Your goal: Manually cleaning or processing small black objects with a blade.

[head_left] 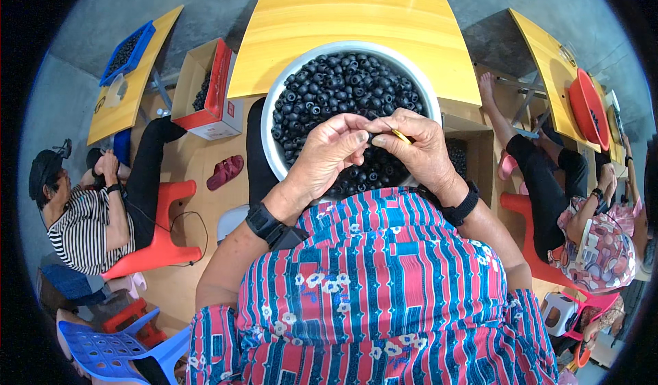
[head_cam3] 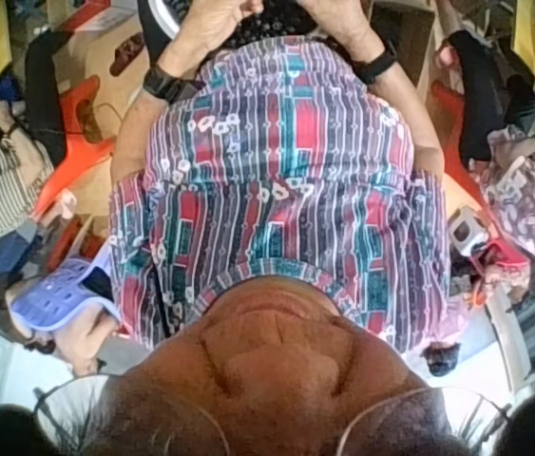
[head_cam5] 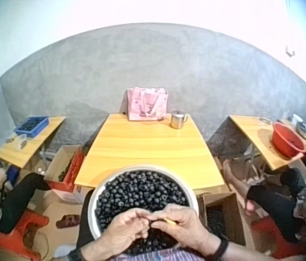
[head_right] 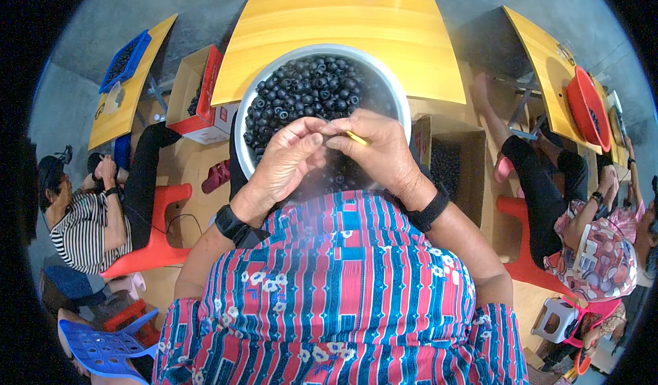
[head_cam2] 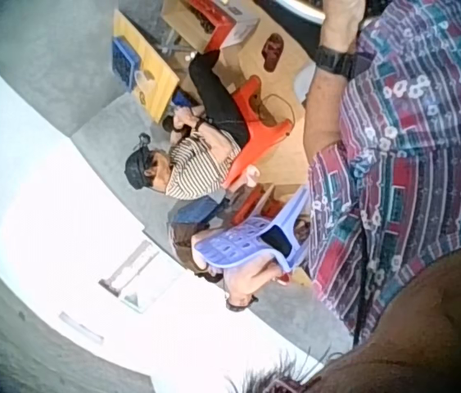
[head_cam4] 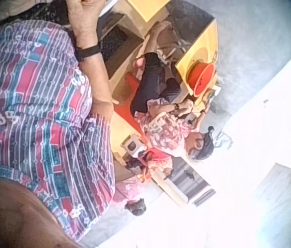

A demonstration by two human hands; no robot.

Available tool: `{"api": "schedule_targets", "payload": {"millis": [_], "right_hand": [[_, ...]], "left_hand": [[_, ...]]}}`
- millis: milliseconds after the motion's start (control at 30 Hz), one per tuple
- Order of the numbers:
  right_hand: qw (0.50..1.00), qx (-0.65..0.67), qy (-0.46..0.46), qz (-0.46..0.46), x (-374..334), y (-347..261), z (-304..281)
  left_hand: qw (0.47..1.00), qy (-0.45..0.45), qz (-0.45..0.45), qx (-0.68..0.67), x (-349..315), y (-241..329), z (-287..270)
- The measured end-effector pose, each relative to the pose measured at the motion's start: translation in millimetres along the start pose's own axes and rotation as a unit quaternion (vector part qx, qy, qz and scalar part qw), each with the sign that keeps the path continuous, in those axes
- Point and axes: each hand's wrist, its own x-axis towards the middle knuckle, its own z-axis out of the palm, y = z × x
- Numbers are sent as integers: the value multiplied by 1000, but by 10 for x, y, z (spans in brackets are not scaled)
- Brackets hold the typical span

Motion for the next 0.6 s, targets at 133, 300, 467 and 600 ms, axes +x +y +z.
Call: {"api": "schedule_targets", "payload": {"millis": [133, 300, 467, 600], "right_hand": [[1000, 5, -19, -20, 4, 33, 6], [999, -23, -29, -19, -5, -11, 14], [998, -34, -31, -37, -5, -5, 9], [997, -23, -33, -64, 8, -15, 47]], "left_hand": [[999, 7, -42, -22, -15, -51, -28], [999, 7, -33, -4, -22, -8, -7], [1000, 5, -24, -2, -69, 71, 2], [1000, -8, -21, -20, -56, 61, -52]]}}
